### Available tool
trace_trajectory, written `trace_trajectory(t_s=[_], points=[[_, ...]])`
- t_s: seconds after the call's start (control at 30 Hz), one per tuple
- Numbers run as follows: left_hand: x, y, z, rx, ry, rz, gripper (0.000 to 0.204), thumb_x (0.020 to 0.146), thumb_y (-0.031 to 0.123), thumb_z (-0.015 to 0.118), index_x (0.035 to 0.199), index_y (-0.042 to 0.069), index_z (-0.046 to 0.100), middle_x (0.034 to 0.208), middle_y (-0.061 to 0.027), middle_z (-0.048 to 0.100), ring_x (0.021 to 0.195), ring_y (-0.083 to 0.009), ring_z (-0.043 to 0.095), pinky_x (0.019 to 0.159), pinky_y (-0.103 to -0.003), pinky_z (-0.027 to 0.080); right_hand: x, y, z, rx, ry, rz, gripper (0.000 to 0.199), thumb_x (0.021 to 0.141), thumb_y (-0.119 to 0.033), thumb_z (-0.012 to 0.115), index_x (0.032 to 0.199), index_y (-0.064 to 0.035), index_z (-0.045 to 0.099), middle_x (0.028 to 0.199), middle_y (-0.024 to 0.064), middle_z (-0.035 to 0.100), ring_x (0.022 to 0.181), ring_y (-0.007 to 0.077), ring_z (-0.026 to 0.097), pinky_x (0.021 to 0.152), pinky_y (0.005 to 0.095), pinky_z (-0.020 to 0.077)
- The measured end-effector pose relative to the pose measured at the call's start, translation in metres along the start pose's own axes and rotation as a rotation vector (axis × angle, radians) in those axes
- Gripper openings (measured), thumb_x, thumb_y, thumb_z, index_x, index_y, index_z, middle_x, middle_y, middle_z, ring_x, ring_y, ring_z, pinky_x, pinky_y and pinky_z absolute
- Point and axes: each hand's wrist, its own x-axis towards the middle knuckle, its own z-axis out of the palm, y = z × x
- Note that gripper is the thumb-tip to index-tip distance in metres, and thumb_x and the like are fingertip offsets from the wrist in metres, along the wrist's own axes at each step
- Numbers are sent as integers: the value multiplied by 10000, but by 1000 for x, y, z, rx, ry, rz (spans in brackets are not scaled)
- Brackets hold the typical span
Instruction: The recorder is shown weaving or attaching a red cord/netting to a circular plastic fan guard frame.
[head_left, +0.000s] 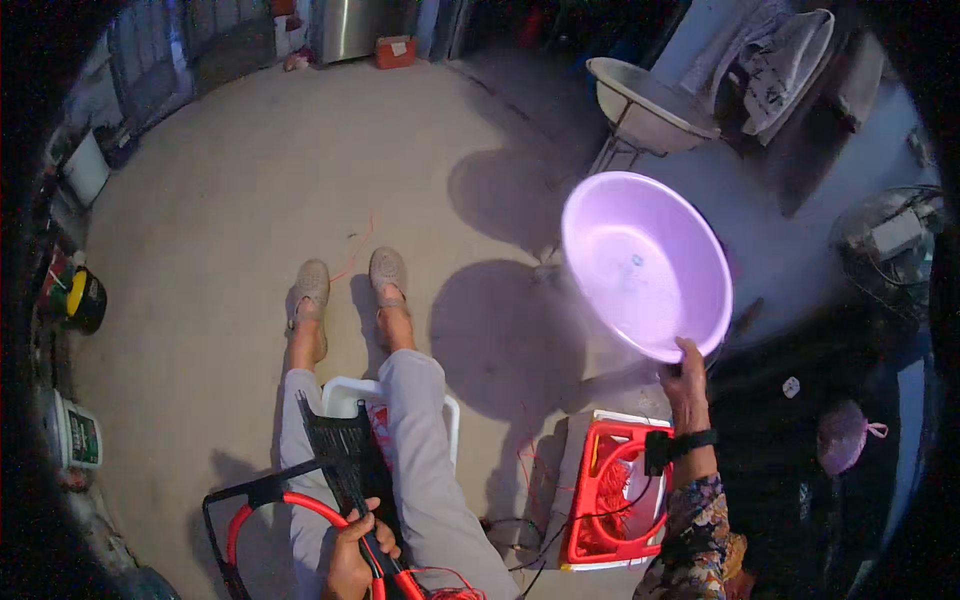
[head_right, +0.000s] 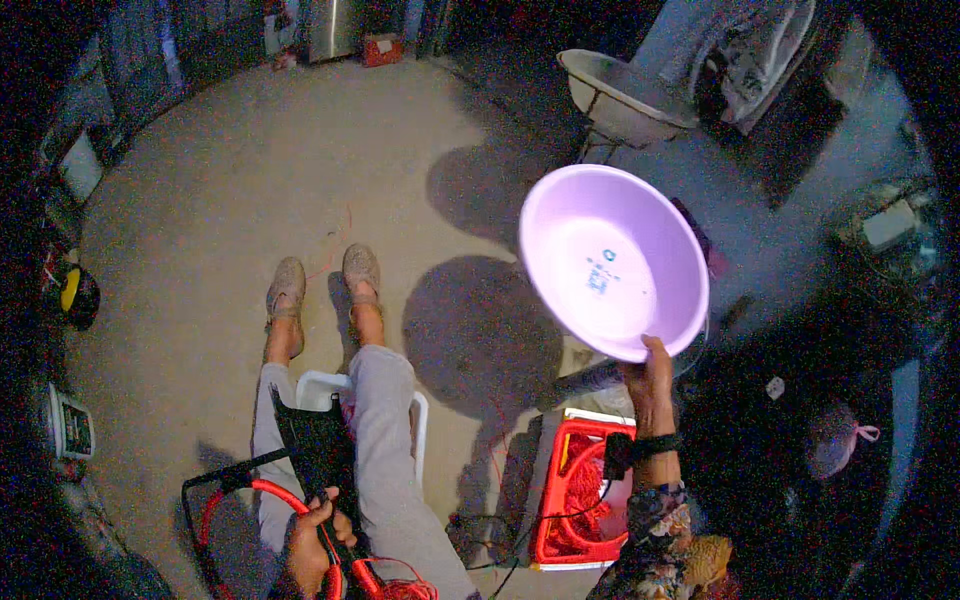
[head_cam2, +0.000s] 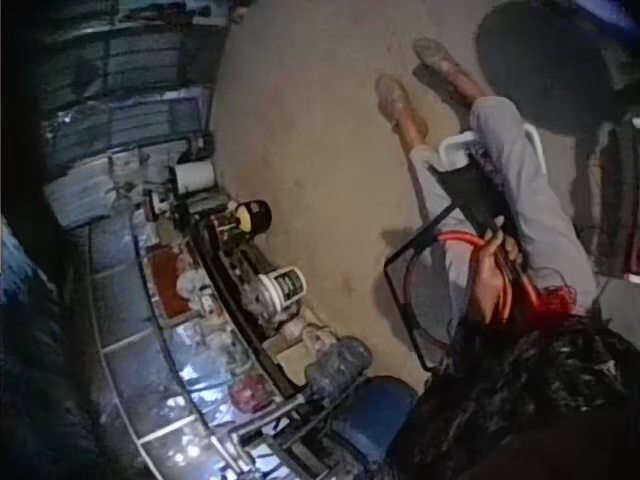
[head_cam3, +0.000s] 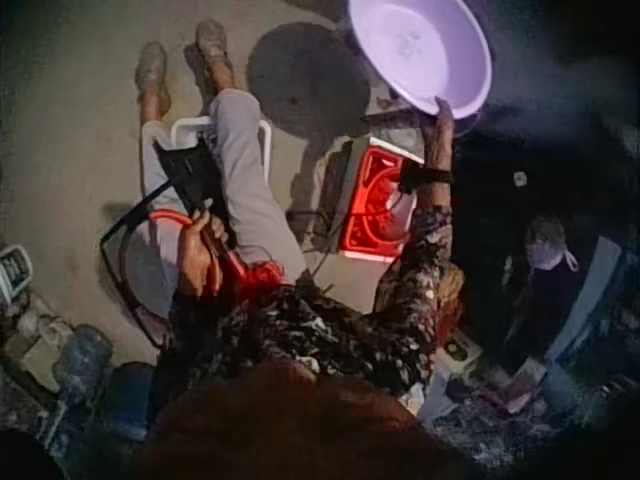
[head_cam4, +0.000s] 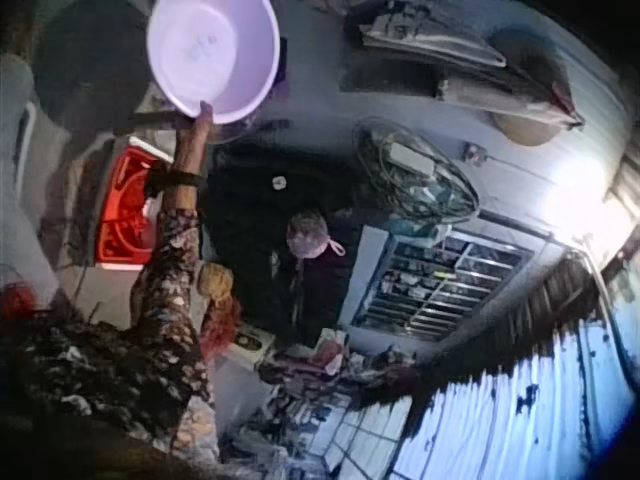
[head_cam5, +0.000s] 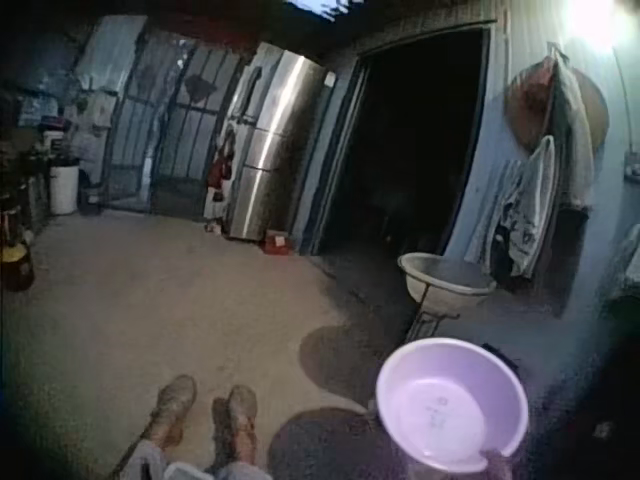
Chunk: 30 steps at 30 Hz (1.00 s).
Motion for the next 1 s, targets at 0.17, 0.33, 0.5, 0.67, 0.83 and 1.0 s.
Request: trace_trajectory(t_s=[0.17,0.33,0.5,0.67,0.83,1.0], points=[[7,-3,-18,-65,-100,-39,231,871,219,544,1101,200,551,608,-39,482,530,-182,464,499,-357,393,-62,-76,-76,101,105,-112,397,747,-96,580,1118,3,479,1027,117,591,870,233,613,723,327,547],[4,3,-25,16,-76,30,215,895,234,519,1107,209,548,613,-19,454,525,-162,450,496,-338,388,-144,-112,-110,196,318,-70,291,742,-36,632,1013,-6,532,927,82,602,833,194,597,688,262,524],[7,-13,-12,8,-140,92,240,905,220,503,1142,190,520,638,-17,450,543,-147,434,505,-314,390,-226,-128,-184,199,431,-99,349,697,-74,684,1007,-26,531,894,63,582,755,196,585,597,270,508],[5,-3,-28,8,-161,91,230,904,243,509,1127,192,517,636,-20,453,541,-151,439,507,-314,388,-297,-75,-227,258,495,-151,422,710,-71,622,1110,-32,492,976,102,589,844,221,606,665,306,561],[5,-7,-19,9,-201,81,222,890,228,531,1108,188,528,617,-26,451,538,-163,451,507,-325,389,-352,-48,-265,187,537,-9,325,709,-5,598,1018,-41,502,927,83,573,826,173,600,628,237,558],[-2,-5,-17,26,-158,126,228,869,218,554,1091,166,546,606,-31,460,536,-179,454,510,-351,405,-341,-34,-205,35,253,77,271,724,-78,597,978,-27,518,880,77,564,812,199,599,717,312,547]])
